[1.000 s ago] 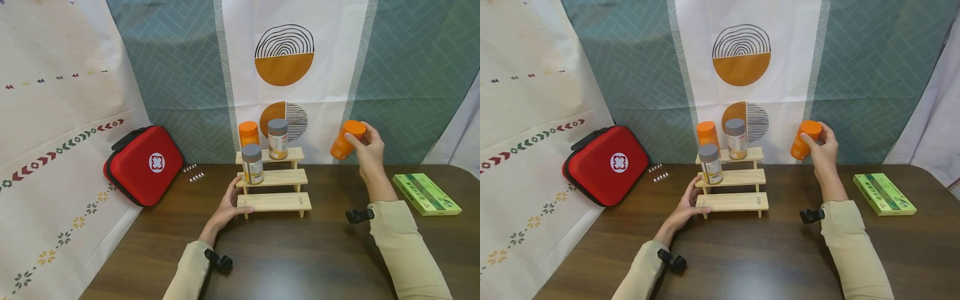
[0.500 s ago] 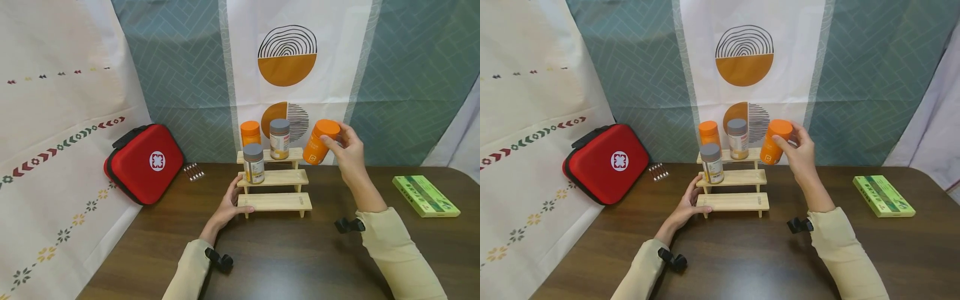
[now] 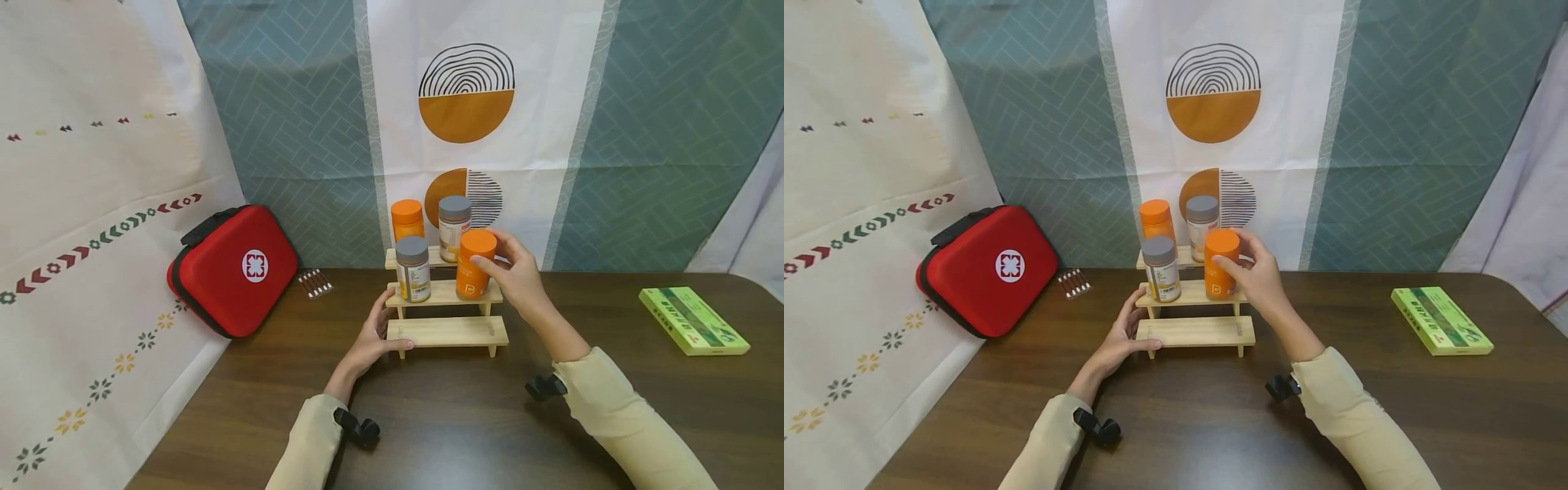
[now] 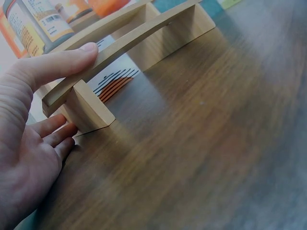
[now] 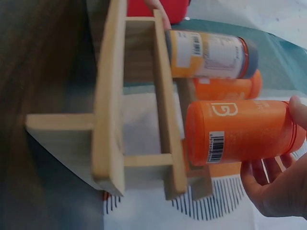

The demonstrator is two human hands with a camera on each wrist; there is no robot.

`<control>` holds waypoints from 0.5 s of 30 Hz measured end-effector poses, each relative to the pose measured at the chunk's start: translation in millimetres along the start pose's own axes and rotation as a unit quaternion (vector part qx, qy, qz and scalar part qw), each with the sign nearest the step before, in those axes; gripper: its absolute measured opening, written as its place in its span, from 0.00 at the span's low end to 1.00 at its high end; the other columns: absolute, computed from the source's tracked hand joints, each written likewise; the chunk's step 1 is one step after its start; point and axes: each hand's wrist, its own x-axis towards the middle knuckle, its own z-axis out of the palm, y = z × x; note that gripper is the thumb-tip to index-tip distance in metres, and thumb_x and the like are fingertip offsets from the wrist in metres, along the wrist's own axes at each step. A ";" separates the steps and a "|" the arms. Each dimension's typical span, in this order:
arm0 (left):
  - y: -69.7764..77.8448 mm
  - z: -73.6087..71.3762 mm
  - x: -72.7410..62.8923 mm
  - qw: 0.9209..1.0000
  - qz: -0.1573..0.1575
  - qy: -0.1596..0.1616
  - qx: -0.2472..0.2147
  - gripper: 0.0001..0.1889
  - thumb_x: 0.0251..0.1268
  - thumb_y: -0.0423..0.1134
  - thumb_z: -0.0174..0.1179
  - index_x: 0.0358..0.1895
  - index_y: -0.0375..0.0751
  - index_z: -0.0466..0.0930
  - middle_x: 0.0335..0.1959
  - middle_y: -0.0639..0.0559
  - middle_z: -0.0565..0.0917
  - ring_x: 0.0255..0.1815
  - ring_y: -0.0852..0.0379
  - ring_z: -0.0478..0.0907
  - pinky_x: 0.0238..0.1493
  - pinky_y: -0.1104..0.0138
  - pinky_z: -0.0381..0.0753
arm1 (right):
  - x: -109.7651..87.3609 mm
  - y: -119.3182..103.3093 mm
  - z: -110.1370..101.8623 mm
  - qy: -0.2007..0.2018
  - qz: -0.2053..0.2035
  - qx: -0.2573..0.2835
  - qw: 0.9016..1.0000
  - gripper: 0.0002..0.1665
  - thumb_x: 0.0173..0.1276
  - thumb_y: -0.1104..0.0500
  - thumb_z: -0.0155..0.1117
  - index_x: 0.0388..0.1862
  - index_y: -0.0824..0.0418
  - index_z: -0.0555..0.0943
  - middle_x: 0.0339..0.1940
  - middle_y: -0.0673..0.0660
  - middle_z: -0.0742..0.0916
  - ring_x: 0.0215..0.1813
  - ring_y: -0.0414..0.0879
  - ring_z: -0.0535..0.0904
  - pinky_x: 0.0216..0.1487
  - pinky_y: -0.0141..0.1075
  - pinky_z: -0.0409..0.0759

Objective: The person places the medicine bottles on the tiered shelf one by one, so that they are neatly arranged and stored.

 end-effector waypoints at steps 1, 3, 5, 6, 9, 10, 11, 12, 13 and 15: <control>0.2 -0.1 -0.4 1.000 -0.001 0.001 0.002 0.55 0.52 0.26 0.70 0.78 0.58 0.44 0.75 0.37 0.60 0.78 0.41 0.54 0.76 0.43 0.51 | -0.3 1.3 2.0 -0.002 0.002 -0.006 1.000 0.36 0.70 0.54 0.64 0.73 0.59 0.64 0.61 0.54 0.77 0.55 0.33 0.72 0.57 0.20 0.71; 0.4 -0.4 -0.3 1.000 -0.003 0.002 0.002 0.55 0.51 0.26 0.70 0.78 0.59 0.45 0.75 0.37 0.60 0.78 0.41 0.54 0.76 0.43 0.52 | -0.6 3.4 5.1 -0.005 0.003 -0.007 1.000 0.36 0.70 0.54 0.64 0.73 0.59 0.64 0.63 0.59 0.76 0.56 0.33 0.72 0.59 0.22 0.71; 1.1 -0.6 0.3 1.000 -0.002 0.002 0.004 0.55 0.51 0.26 0.71 0.78 0.59 0.45 0.75 0.37 0.59 0.78 0.41 0.53 0.76 0.43 0.51 | 0.2 5.4 7.2 -0.007 0.001 -0.003 1.000 0.35 0.70 0.56 0.63 0.73 0.60 0.64 0.64 0.61 0.76 0.56 0.34 0.73 0.62 0.25 0.72; 1.1 -0.9 0.8 1.000 -0.001 0.001 0.005 0.55 0.51 0.26 0.71 0.78 0.59 0.45 0.75 0.37 0.59 0.78 0.41 0.53 0.76 0.43 0.51 | 0.5 6.2 8.0 -0.007 0.000 -0.002 1.000 0.35 0.70 0.56 0.63 0.73 0.60 0.64 0.64 0.61 0.76 0.57 0.35 0.73 0.64 0.28 0.73; 1.3 -1.4 2.0 1.000 0.001 0.000 0.008 0.55 0.51 0.27 0.71 0.78 0.59 0.45 0.76 0.37 0.59 0.78 0.40 0.53 0.76 0.42 0.50 | 1.1 7.9 9.8 -0.009 -0.002 0.005 1.000 0.36 0.70 0.56 0.63 0.73 0.61 0.63 0.65 0.61 0.76 0.60 0.40 0.73 0.69 0.38 0.72; 1.4 -1.4 1.9 1.000 0.001 0.000 0.009 0.55 0.51 0.27 0.71 0.78 0.58 0.45 0.76 0.37 0.58 0.78 0.40 0.53 0.76 0.42 0.50 | 0.9 8.4 10.3 -0.010 -0.002 0.006 1.000 0.36 0.71 0.56 0.62 0.74 0.61 0.63 0.65 0.62 0.76 0.62 0.43 0.73 0.70 0.41 0.70; 0.9 -1.6 1.9 1.000 0.000 -0.001 0.010 0.55 0.52 0.28 0.71 0.78 0.58 0.45 0.75 0.36 0.59 0.78 0.39 0.53 0.76 0.42 0.50 | 0.5 8.9 10.8 -0.011 -0.001 0.007 1.000 0.36 0.71 0.56 0.62 0.74 0.61 0.62 0.66 0.62 0.75 0.63 0.46 0.72 0.71 0.43 0.69; 0.8 -1.5 1.7 1.000 -0.001 -0.001 0.010 0.55 0.52 0.27 0.71 0.78 0.58 0.44 0.75 0.36 0.59 0.78 0.39 0.53 0.76 0.42 0.50 | 0.1 9.3 11.2 -0.013 -0.001 0.008 1.000 0.36 0.71 0.56 0.61 0.74 0.61 0.61 0.66 0.63 0.75 0.65 0.49 0.72 0.72 0.46 0.68; 0.8 -1.1 1.2 1.000 -0.002 0.000 0.009 0.55 0.51 0.27 0.71 0.78 0.58 0.44 0.75 0.36 0.59 0.78 0.40 0.53 0.76 0.42 0.50 | -0.3 9.8 11.7 -0.014 0.000 0.007 1.000 0.37 0.71 0.55 0.61 0.75 0.62 0.61 0.67 0.63 0.75 0.66 0.51 0.71 0.73 0.47 0.67; 0.9 -0.2 0.4 1.000 -0.004 0.002 0.007 0.55 0.51 0.26 0.71 0.78 0.58 0.45 0.75 0.37 0.59 0.78 0.40 0.54 0.76 0.42 0.50 | -0.9 10.5 12.5 -0.016 0.000 0.005 1.000 0.37 0.72 0.55 0.61 0.75 0.61 0.60 0.68 0.64 0.74 0.68 0.55 0.70 0.73 0.49 0.66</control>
